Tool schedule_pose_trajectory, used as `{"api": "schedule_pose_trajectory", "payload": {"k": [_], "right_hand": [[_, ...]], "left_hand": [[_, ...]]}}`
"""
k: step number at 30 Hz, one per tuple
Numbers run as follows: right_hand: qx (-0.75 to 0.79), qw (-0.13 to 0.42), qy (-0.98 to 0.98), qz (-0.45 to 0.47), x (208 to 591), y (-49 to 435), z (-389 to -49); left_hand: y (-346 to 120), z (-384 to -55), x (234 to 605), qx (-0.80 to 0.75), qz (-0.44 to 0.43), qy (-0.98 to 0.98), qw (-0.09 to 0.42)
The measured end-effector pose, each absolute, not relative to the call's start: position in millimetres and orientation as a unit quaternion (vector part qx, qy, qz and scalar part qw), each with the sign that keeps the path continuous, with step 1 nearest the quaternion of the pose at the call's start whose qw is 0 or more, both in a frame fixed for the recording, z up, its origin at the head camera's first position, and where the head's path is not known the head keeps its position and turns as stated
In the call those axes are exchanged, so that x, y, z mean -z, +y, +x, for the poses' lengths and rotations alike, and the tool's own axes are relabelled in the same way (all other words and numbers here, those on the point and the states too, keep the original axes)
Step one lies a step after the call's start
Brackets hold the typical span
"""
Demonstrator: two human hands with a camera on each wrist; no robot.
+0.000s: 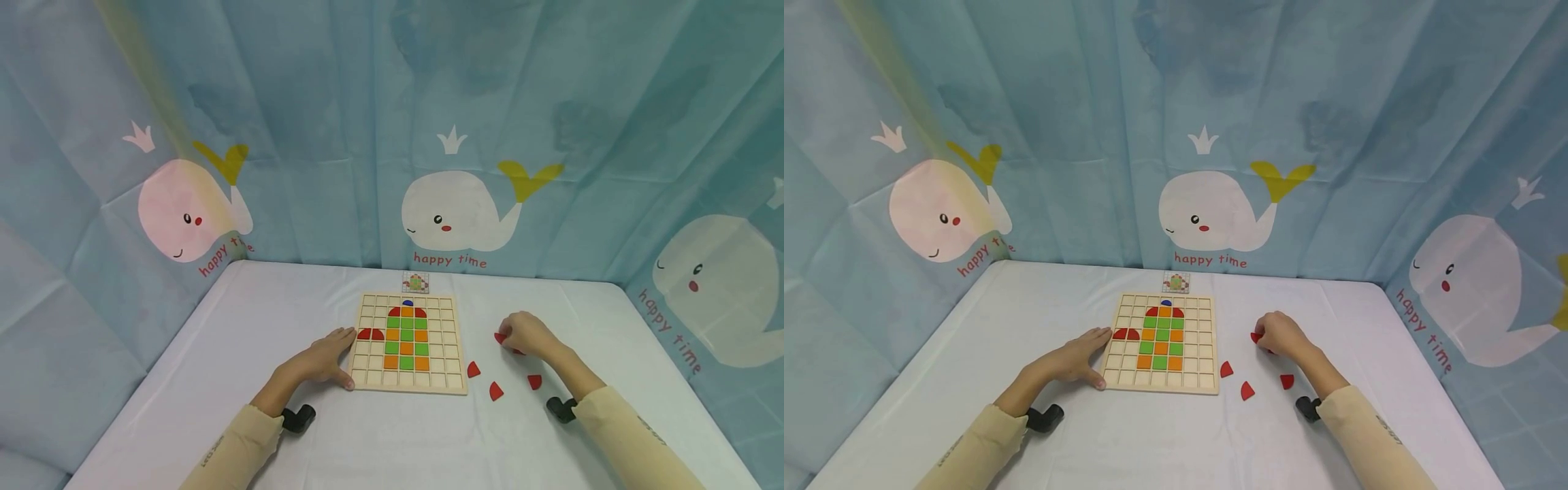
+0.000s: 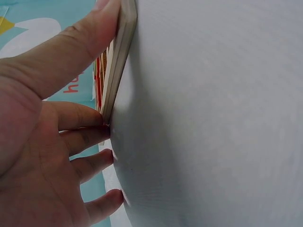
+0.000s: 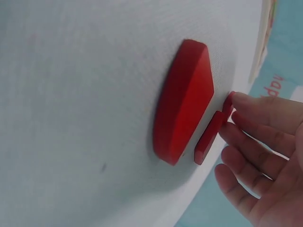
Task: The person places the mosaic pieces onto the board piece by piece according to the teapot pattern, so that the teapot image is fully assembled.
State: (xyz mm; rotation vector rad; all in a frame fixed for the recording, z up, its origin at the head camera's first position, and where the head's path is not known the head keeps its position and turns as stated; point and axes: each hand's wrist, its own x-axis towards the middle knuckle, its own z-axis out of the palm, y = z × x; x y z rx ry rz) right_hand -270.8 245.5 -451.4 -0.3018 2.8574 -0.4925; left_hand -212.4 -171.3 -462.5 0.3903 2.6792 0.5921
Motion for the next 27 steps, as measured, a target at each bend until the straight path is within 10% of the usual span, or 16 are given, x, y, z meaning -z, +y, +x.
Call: {"api": "schedule_pose_trajectory", "payload": {"k": [27], "right_hand": [[0.219,0.079,0.960,-0.153,448,225,-280]], "left_hand": [[-171,-214,464,-0.208,0.134,0.951,0.186]]}}
